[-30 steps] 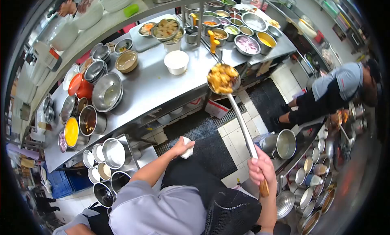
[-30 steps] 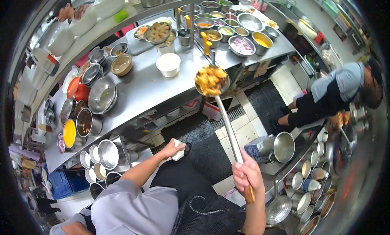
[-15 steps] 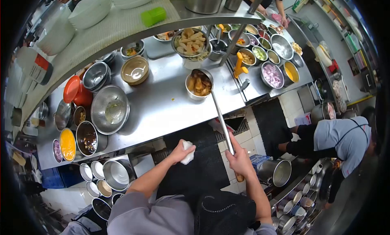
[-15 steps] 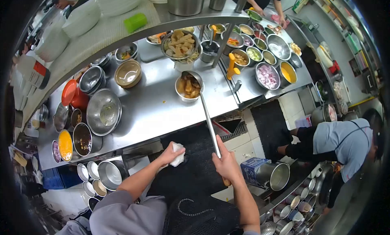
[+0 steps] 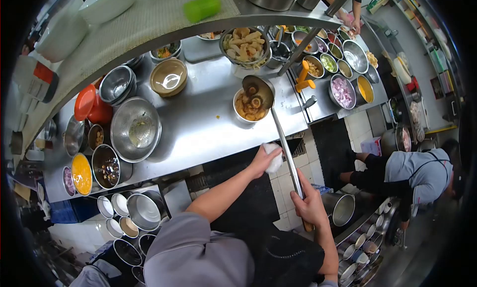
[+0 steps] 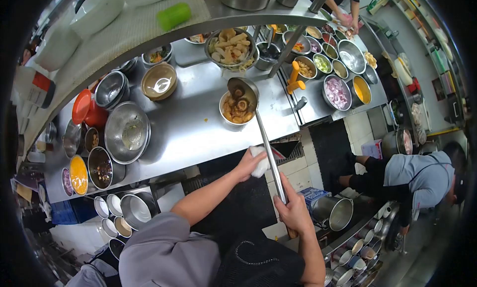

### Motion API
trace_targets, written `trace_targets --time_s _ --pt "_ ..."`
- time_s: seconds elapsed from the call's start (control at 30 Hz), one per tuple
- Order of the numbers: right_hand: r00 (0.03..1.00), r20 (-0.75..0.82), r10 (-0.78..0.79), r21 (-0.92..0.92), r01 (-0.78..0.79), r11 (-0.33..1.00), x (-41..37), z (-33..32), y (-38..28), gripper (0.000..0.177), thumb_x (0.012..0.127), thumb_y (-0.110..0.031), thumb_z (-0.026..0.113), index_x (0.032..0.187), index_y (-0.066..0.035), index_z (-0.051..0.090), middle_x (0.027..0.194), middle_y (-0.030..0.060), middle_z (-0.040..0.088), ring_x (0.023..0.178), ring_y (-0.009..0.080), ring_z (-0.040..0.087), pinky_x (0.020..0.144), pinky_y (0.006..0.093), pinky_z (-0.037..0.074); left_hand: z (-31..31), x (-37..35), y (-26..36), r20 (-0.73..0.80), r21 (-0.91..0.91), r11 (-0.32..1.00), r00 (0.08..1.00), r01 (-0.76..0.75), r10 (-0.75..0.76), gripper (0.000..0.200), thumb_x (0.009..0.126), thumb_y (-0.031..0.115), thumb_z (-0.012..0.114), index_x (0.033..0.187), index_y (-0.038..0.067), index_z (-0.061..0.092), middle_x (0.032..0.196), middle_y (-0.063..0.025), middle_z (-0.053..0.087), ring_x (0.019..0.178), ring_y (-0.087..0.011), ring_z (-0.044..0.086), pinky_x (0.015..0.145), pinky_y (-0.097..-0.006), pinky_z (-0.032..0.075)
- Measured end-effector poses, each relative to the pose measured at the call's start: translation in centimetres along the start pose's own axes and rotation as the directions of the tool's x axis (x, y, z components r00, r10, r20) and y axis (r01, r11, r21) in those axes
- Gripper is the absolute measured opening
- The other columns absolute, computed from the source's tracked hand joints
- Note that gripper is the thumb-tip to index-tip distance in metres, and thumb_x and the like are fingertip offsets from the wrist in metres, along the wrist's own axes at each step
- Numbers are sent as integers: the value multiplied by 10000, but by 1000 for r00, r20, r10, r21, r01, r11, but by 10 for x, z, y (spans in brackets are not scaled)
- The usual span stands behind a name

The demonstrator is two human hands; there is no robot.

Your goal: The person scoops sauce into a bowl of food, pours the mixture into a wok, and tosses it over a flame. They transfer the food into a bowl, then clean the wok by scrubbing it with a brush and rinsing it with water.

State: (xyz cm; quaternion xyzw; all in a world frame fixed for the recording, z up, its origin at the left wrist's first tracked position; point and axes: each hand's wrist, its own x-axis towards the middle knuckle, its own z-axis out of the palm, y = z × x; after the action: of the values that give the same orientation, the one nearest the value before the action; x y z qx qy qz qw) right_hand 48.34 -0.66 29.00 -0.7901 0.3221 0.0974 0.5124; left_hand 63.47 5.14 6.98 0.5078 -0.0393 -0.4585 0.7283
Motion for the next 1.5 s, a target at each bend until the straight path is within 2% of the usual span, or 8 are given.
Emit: trace_targets --time_s 0.17,0.3,0.5,0.67,1.03,1.3,1.4,1.5 --pt "999 50 -10 -108 15 994 -3 4 -5 649 873 -62 583 1480 -123 362 600 122 579 509 194 614 537 334 486 -15 43 9 -228 -259 952 968 -164 105 421 946 160 598 1288 66 371 1056 -97 580 788 -192 638 629 -311 551" --pt "987 -26 -159 -282 146 948 1 7 -6 641 868 -63 586 1469 -128 373 664 211 608 598 363 643 617 410 499 -27 31 45 -293 -380 889 945 -256 147 632 941 146 609 1445 99 231 1222 -140 518 1088 -210 557 902 -351 503" --pt "983 -19 -181 -354 162 921 18 14 -23 640 858 -77 591 1461 -123 381 727 264 619 692 443 633 642 484 486 -21 20 42 -317 -314 918 938 -242 139 678 934 160 628 1459 30 219 1268 -138 500 1122 -212 538 912 -336 488" --pt "945 -75 -319 -504 240 830 30 22 -15 666 849 -62 594 1469 -171 378 770 274 627 731 464 619 677 497 482 -6 26 46 -263 -511 840 963 -183 50 141 933 172 581 998 46 578 881 -57 622 760 -188 622 627 -296 524" --pt "923 -113 -369 -645 214 734 24 19 0 706 829 -66 609 1480 -144 347 725 217 632 680 407 642 636 507 508 23 82 89 -52 -708 692 966 143 -252 159 920 298 568 974 148 562 809 -42 653 670 -212 666 453 -298 405" --pt "913 -147 -381 -520 257 814 22 27 7 707 843 -66 595 1491 -182 335 762 237 640 684 413 634 645 476 505 20 74 86 -109 -640 761 968 107 -227 138 882 261 597 924 131 574 754 -37 635 645 -182 636 489 -293 420" --pt "994 -43 -97 62 99 993 14 26 -4 669 892 -97 577 1505 -172 322 621 106 580 514 195 584 521 329 478 16 55 72 -233 -591 806 965 -42 -120 181 933 255 573 895 81 545 764 -71 566 646 -209 575 564 -349 493" --pt "983 142 -120 600 11 800 12 30 12 708 935 -79 571 1540 -163 213 644 -1 480 429 74 457 391 231 391 -11 13 52 -149 -479 873 972 91 -183 203 953 272 528 997 76 558 869 -101 609 828 -243 598 819 -444 515"
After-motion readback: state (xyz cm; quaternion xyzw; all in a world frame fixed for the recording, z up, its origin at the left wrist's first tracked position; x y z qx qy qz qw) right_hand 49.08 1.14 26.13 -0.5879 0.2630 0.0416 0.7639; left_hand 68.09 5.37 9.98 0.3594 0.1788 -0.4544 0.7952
